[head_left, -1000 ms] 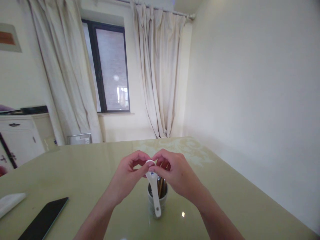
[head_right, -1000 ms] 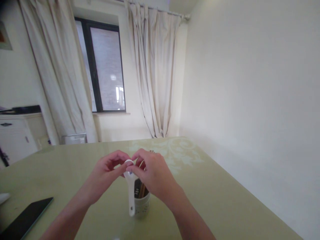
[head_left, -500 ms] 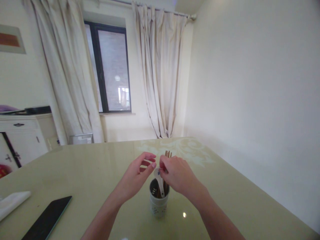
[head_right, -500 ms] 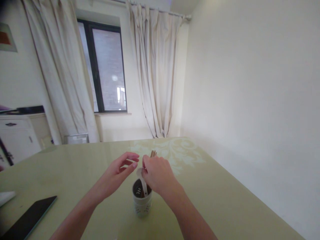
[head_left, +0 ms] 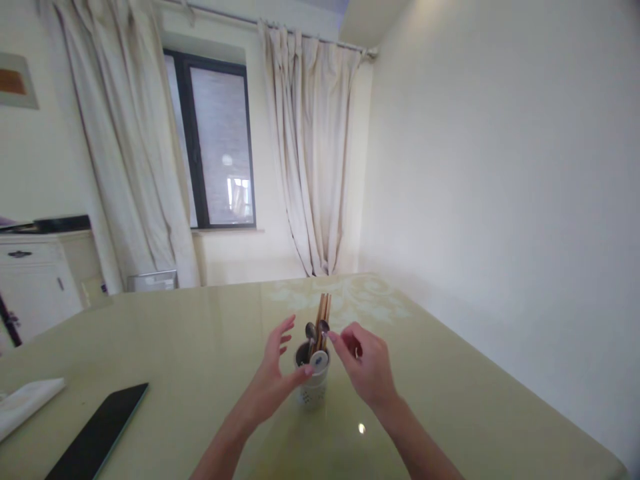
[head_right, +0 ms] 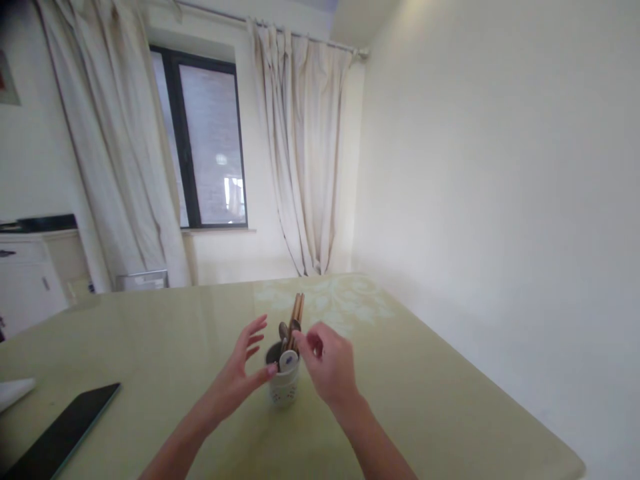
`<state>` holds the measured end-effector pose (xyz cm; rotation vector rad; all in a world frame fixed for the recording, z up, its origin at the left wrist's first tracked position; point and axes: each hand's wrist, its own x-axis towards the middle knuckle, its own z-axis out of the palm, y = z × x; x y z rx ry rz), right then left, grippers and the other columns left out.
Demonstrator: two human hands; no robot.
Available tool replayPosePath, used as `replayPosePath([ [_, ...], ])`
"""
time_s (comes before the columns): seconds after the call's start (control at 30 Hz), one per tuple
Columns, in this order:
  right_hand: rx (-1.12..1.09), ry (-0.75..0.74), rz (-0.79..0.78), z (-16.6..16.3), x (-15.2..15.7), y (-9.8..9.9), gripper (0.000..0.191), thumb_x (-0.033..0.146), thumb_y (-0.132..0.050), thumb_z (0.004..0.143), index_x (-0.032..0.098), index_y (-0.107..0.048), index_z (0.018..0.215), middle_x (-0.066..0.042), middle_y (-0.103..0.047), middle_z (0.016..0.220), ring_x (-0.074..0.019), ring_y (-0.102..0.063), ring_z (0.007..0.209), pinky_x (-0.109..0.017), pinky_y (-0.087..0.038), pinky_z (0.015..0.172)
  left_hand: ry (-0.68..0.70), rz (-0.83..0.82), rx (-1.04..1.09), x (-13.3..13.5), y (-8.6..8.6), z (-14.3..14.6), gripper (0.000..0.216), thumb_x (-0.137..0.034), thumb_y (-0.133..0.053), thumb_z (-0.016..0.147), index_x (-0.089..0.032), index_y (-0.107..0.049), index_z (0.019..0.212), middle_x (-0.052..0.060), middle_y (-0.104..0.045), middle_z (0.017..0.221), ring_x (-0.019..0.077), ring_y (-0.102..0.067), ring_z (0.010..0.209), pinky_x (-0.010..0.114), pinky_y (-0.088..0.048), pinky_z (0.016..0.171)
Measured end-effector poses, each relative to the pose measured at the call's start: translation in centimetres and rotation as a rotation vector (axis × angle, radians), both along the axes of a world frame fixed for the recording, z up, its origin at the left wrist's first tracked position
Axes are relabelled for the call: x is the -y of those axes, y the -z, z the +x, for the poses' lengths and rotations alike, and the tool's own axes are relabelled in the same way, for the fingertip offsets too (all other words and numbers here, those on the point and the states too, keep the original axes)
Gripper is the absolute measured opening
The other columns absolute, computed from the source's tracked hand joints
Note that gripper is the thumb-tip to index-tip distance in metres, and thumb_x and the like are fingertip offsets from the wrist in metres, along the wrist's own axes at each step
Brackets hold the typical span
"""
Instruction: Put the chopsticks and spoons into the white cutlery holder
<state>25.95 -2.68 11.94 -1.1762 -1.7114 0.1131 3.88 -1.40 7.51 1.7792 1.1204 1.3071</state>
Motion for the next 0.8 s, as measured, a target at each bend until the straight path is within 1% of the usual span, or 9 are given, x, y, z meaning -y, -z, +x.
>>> replayPosePath([
  [0.07,-0.215,0.018,0.005,-0.3,-0.4,4.0,0.038,0.056,-0.057,0.101,0.020,-0.064,0.090,0.000,-0.063,0.072,-0.0148,-0.054,0.058,-0.026,-0.043,0.056,0.003,-0.105,-0.021,0.2,3.7,-0.3,0.124,-0.052,-0.091,0.067,-0.027,-0.018,0.164,0.022,-0.034,0.166,0.0419,-0.045,0.145,0.062,-0.039,0.118],
  [0.13,-0.287,-0.029,-0.065,-0.9,-0.9,7.2,0.050,0.058,-0.066,0.093,0.019,-0.061,0.123,-0.007,-0.069,0.101,-0.0186,-0.063,0.073,-0.028,-0.052,0.060,0.029,-0.172,-0.002,0.2,6.2,-0.4,0.133,-0.046,-0.094,0.063,-0.025,-0.012,0.165,0.022,-0.043,0.159,0.0409,-0.050,0.142,0.060,-0.039,0.118],
  [0.2,-0.252,-0.076,-0.079,-1.8,-1.3,9.2,0.073,0.057,-0.076,0.084,0.019,-0.051,0.142,-0.012,-0.066,0.122,-0.0252,-0.067,0.096,-0.036,-0.059,0.078,0.083,-0.182,0.029,0.1,7.2,-0.1,0.116,-0.044,-0.090,0.071,-0.025,-0.020,0.163,0.017,-0.057,0.146,0.0368,-0.057,0.135,0.055,-0.042,0.116],
  [0.27,-0.200,-0.118,-0.060,-2.7,-1.5,10.2,0.096,0.054,-0.087,0.073,0.019,-0.044,0.151,-0.015,-0.061,0.134,-0.0323,-0.063,0.118,-0.045,-0.056,0.100,0.121,-0.156,0.051,0.0,7.2,0.5,0.090,-0.045,-0.085,0.077,-0.025,-0.039,0.152,0.015,-0.065,0.136,0.0346,-0.063,0.126,0.051,-0.047,0.110],
  [0.37,-0.171,-0.131,-0.064,-3.6,-1.6,10.7,0.112,0.046,-0.093,0.065,0.021,-0.035,0.158,-0.016,-0.057,0.143,-0.0372,-0.055,0.133,-0.051,-0.046,0.115,0.126,-0.119,0.052,0.2,6.7,1.2,0.074,-0.042,-0.087,0.074,-0.022,-0.054,0.136,0.014,-0.068,0.133,0.0328,-0.066,0.118,0.046,-0.052,0.103],
  [0.43,-0.176,-0.102,-0.115,-3.8,-1.7,10.7,0.107,0.040,-0.091,0.068,0.021,-0.035,0.156,-0.017,-0.058,0.144,-0.0366,-0.057,0.133,-0.050,-0.046,0.115,0.109,-0.111,0.029,0.4,6.6,1.3,0.075,-0.039,-0.087,0.073,-0.021,-0.053,0.137,0.014,-0.068,0.134,0.0307,-0.066,0.118,0.044,-0.052,0.103],
  [0.53,-0.190,-0.040,-0.198,-3.2,-2.3,10.3,0.088,0.036,-0.083,0.072,0.020,-0.041,0.147,-0.016,-0.065,0.136,-0.0339,-0.065,0.125,-0.046,-0.051,0.109,0.037,-0.129,-0.028,0.4,6.8,1.1,0.080,-0.037,-0.084,0.074,-0.021,-0.049,0.144,0.014,-0.067,0.134,0.0283,-0.066,0.117,0.044,-0.053,0.103],
  [0.63,-0.212,0.019,-0.201,-1.4,-3.7,9.9,0.078,0.036,-0.079,0.074,0.019,-0.043,0.142,-0.016,-0.069,0.132,-0.0327,-0.068,0.120,-0.046,-0.053,0.104,-0.022,-0.136,-0.067,0.3,7.1,0.8,0.080,-0.041,-0.080,0.074,-0.021,-0.049,0.146,0.013,-0.068,0.130,0.0265,-0.068,0.111,0.045,-0.054,0.102],
  [0.8,-0.210,0.110,-0.177,3.8,-7.5,9.3,0.073,0.038,-0.076,0.074,0.019,-0.046,0.138,-0.014,-0.072,0.127,-0.0307,-0.071,0.114,-0.046,-0.054,0.100,-0.046,-0.123,-0.080,0.2,7.1,0.9,0.061,-0.049,-0.070,0.083,-0.019,-0.057,0.135,0.011,-0.071,0.118,0.0228,-0.069,0.099,0.042,-0.056,0.098],
])
